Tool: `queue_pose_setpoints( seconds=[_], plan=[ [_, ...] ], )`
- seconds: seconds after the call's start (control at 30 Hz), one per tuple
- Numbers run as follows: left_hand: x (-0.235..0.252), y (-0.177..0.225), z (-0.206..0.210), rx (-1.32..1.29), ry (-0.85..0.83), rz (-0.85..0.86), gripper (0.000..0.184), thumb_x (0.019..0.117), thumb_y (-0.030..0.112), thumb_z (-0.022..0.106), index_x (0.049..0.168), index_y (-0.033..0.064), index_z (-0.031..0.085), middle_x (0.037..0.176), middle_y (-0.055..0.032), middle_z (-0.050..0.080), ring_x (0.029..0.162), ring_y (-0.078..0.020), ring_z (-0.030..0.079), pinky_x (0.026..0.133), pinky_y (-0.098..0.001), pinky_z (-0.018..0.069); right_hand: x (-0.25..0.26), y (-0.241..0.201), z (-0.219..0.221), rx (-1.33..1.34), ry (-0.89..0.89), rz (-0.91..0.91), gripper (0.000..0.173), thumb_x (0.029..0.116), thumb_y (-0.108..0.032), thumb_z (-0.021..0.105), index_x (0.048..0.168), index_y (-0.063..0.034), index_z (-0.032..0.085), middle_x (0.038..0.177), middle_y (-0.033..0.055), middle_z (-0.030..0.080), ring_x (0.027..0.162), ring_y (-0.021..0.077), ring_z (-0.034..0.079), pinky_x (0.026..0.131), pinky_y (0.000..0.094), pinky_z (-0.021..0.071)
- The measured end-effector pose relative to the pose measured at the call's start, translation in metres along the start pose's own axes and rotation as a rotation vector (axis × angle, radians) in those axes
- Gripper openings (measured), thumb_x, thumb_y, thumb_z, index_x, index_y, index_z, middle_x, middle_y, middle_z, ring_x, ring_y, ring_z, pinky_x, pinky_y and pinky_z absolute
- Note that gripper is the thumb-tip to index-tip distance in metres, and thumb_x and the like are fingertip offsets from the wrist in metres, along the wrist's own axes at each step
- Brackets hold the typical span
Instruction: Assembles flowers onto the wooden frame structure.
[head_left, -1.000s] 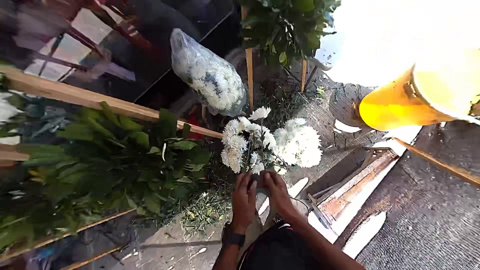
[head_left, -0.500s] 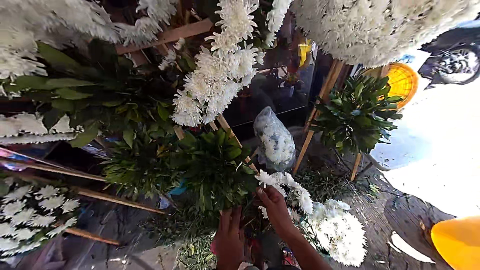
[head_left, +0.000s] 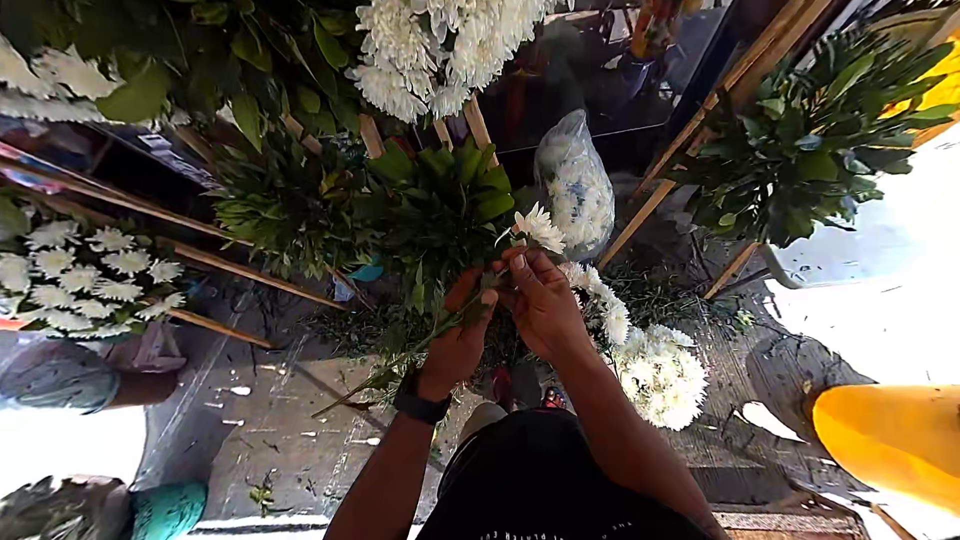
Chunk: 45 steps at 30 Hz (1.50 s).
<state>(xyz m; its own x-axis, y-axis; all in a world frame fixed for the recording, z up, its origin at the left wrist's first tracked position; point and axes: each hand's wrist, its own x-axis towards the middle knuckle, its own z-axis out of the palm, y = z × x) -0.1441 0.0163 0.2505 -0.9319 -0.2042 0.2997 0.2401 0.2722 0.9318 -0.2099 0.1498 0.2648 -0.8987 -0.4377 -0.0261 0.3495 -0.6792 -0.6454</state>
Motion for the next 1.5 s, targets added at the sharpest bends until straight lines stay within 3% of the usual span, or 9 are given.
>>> queue_pose_setpoints(
  seconds=[0.27,0.33,0.43,0.6,0.93,1.1,1.27,1.4,1.5],
  plan=[
    [-0.015,-0.018,-0.025,0.061,-0.066,-0.156,0.049,0.1017,0.058,0.05,0.104,0.0125,0.069,0.092,0.0082,0.067,0.079,-0.0001,0.058,0.073,-0.0212,0.05,0.035,-0.022,-0.027,-0.081,0.268,-0.181,0.019,0.1092,-0.013,0.046,0.112,-0.0028,0.061,0.101,0.0104,0.069,0.088,0.0197,0.071,0.082,0.0375,0.0621],
    [-0.007,-0.009,-0.029,0.142,-0.053,-0.151,0.053,0.0973,0.057,0.059,0.113,0.0078,0.069,0.099,0.0051,0.07,0.087,-0.0004,0.063,0.08,-0.022,0.0549,0.032,-0.014,-0.026,-0.268,0.117,-0.142,0.02,0.1058,-0.012,0.053,0.113,0.0035,0.063,0.106,0.0124,0.07,0.095,0.0204,0.07,0.089,0.04,0.0602],
    [0.011,-0.005,-0.025,0.41,0.022,0.062,0.041,0.1046,0.041,0.05,0.091,0.0053,0.064,0.067,0.0047,0.054,0.056,-0.0004,0.05,0.053,-0.0186,0.0463,0.024,0.018,-0.004,-0.418,-0.083,-0.067,0.017,0.1027,-0.015,0.06,0.108,0.0003,0.068,0.1,0.004,0.069,0.092,0.0104,0.066,0.088,0.0317,0.0567],
    [0.018,-0.02,-0.066,0.68,0.075,0.158,0.039,0.1017,0.033,0.043,0.08,0.005,0.06,0.059,0.0016,0.048,0.049,-0.0034,0.046,0.046,-0.0215,0.0425,0.081,-0.013,-0.004,-0.023,0.274,-0.321,0.015,0.1081,-0.009,0.046,0.109,-0.0002,0.058,0.093,0.006,0.065,0.079,0.0141,0.066,0.082,0.0342,0.0599],
    [0.169,-0.08,-0.141,0.307,0.393,-0.151,0.04,0.1014,0.017,0.057,0.136,-0.0017,0.05,0.103,-0.007,0.06,0.06,-0.0072,0.052,0.049,-0.0246,0.0473,0.248,-0.104,0.044,0.372,0.312,-0.819,0.017,0.1015,-0.005,0.06,0.117,0.0013,0.058,0.104,0.015,0.071,0.093,0.0237,0.073,0.086,0.0391,0.0616],
    [0.229,-0.107,-0.142,0.237,0.4,-0.174,0.062,0.1013,0.022,0.06,0.155,0.0032,0.035,0.143,-0.016,0.053,0.098,-0.0151,0.061,0.074,-0.0317,0.0541,0.282,-0.102,0.072,0.252,0.358,-0.845,0.022,0.0933,-0.003,0.07,0.114,-0.0003,0.063,0.103,0.0093,0.069,0.095,0.0154,0.066,0.085,0.0344,0.0581],
    [0.256,-0.112,-0.139,0.164,0.427,-0.121,0.044,0.1011,0.02,0.061,0.14,0.0008,0.051,0.112,-0.0072,0.063,0.057,-0.0064,0.054,0.046,-0.0229,0.0482,0.287,-0.105,0.08,0.254,0.372,-0.779,0.02,0.0949,0.0,0.065,0.115,0.0003,0.062,0.102,0.01,0.068,0.096,0.0161,0.067,0.086,0.0357,0.0588],
    [0.263,-0.112,-0.145,0.211,0.517,-0.104,0.059,0.0979,0.016,0.066,0.147,-0.004,0.04,0.126,-0.0155,0.059,0.084,-0.0109,0.061,0.068,-0.0286,0.0549,0.287,-0.102,0.079,0.277,0.388,-0.877,0.019,0.0932,0.003,0.065,0.112,-0.0004,0.063,0.099,0.008,0.068,0.094,0.014,0.067,0.085,0.0337,0.0587],
    [0.271,-0.114,-0.147,0.184,0.533,-0.138,0.055,0.0963,0.015,0.069,0.141,-0.0032,0.044,0.109,-0.0114,0.062,0.069,-0.01,0.06,0.055,-0.0274,0.0538,0.291,-0.104,0.082,0.254,0.373,-0.898,0.017,0.0944,0.004,0.061,0.11,-0.001,0.06,0.097,0.007,0.067,0.094,0.0124,0.066,0.086,0.0319,0.0576]
  ],
)
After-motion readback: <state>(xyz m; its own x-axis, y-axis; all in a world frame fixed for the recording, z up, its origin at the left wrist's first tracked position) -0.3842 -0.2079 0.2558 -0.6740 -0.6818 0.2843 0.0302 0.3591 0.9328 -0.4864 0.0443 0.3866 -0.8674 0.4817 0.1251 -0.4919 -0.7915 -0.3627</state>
